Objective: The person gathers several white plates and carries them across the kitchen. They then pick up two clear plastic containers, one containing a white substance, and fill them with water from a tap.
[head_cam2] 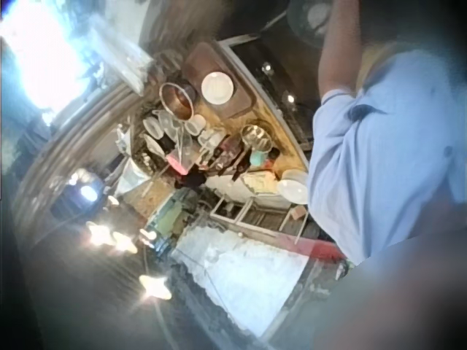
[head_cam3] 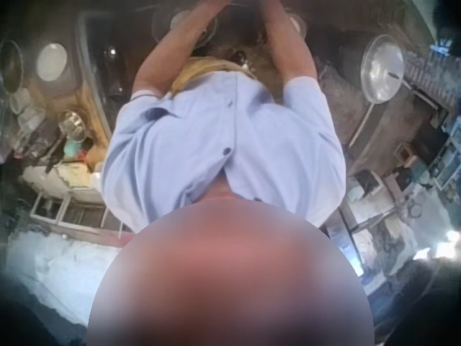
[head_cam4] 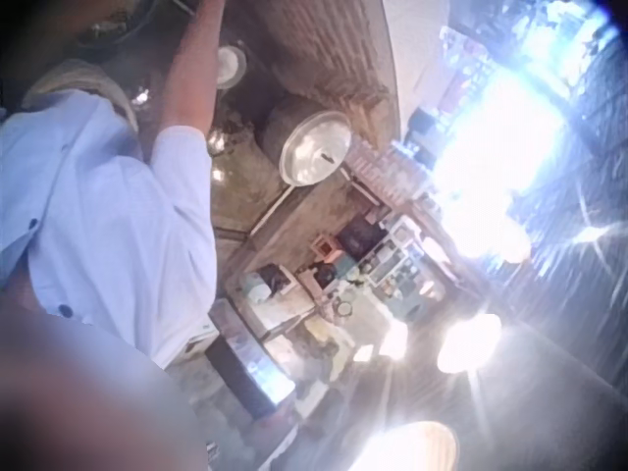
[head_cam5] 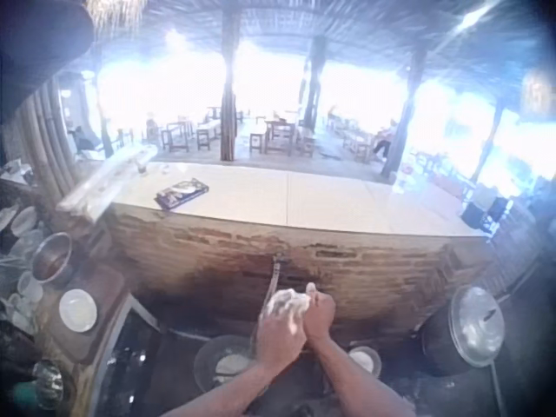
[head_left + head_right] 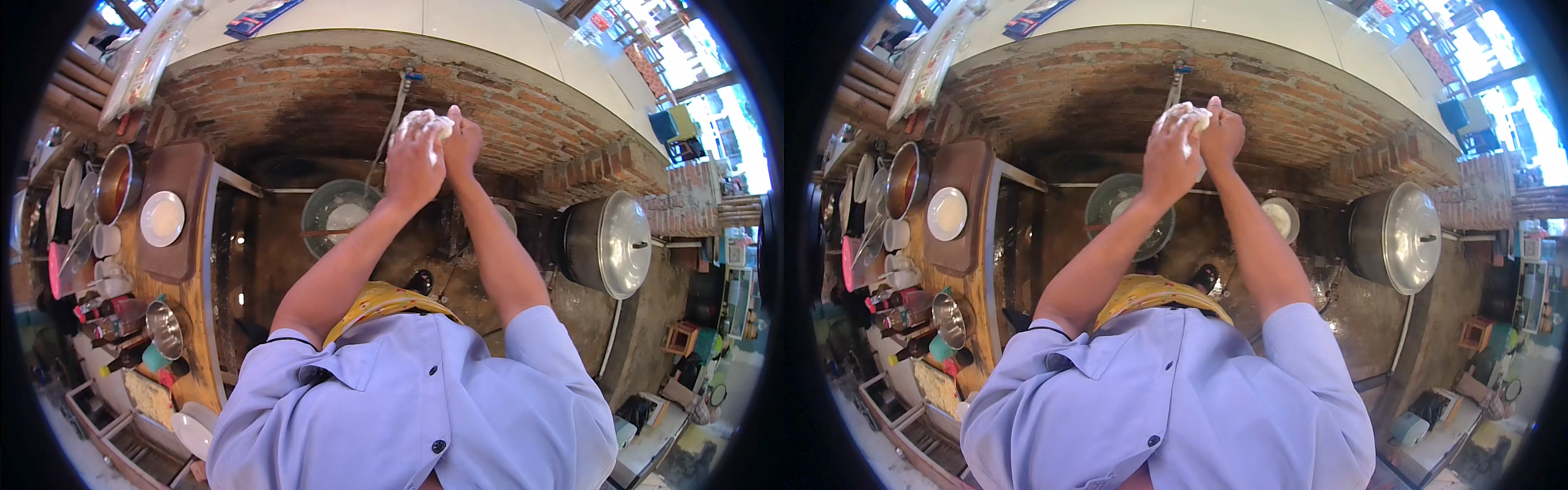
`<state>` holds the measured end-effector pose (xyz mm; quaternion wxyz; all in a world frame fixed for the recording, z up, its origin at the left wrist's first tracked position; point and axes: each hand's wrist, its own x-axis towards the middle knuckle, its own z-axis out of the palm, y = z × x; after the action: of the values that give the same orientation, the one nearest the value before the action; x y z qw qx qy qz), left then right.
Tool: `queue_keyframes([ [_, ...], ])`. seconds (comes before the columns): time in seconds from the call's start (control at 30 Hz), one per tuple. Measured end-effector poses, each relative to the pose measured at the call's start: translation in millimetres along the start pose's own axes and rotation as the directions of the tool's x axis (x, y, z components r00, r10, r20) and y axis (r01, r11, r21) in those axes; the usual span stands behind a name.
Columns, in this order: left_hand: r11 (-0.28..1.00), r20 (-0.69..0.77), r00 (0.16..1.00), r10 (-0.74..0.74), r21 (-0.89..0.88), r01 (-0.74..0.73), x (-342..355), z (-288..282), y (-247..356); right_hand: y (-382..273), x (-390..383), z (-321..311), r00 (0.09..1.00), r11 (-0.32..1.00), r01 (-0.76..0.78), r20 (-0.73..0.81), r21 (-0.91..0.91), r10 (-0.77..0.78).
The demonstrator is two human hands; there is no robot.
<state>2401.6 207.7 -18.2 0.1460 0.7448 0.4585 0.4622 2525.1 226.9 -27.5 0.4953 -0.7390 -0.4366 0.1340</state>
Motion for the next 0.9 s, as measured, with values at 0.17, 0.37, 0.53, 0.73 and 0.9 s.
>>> queue_keyframes([
  [0.17, -0.099, 0.734, 0.567, -0.373, -0.639, 0.763, 37.9, -13.7, -43.8, -7.1, 4.5, 7.4, 0.964, 0.777, -0.222, 0.012, 0.589, 0.266],
  [0.37, -0.057, 0.308, 0.542, -0.782, -0.901, 0.43, 35.1, 31.6, -61.4, -23.5, -15.8, 10.6, 0.889, 0.794, -0.371, -0.062, 0.482, 0.453],
  [0.53, 0.878, -0.048, 0.91, -0.411, -0.29, 0.381, 27.3, 16.4, -26.1, -4.3, -26.4, 16.2, 0.823, 0.592, -0.441, 0.041, 0.675, 0.566],
  [0.73, 0.959, 0.072, 0.957, 0.282, 0.004, -0.283, 18.1, -2.2, 5.8, 10.1, -20.1, 22.6, 0.82, 0.385, -0.435, 0.181, 0.814, 0.544],
  [0.9, 0.855, 0.618, 0.783, -0.078, -0.362, 0.371, 86.0, 4.6, -75.5, 9.6, -30.2, 16.2, 0.808, 0.505, -0.539, 0.245, 0.674, 0.535],
])
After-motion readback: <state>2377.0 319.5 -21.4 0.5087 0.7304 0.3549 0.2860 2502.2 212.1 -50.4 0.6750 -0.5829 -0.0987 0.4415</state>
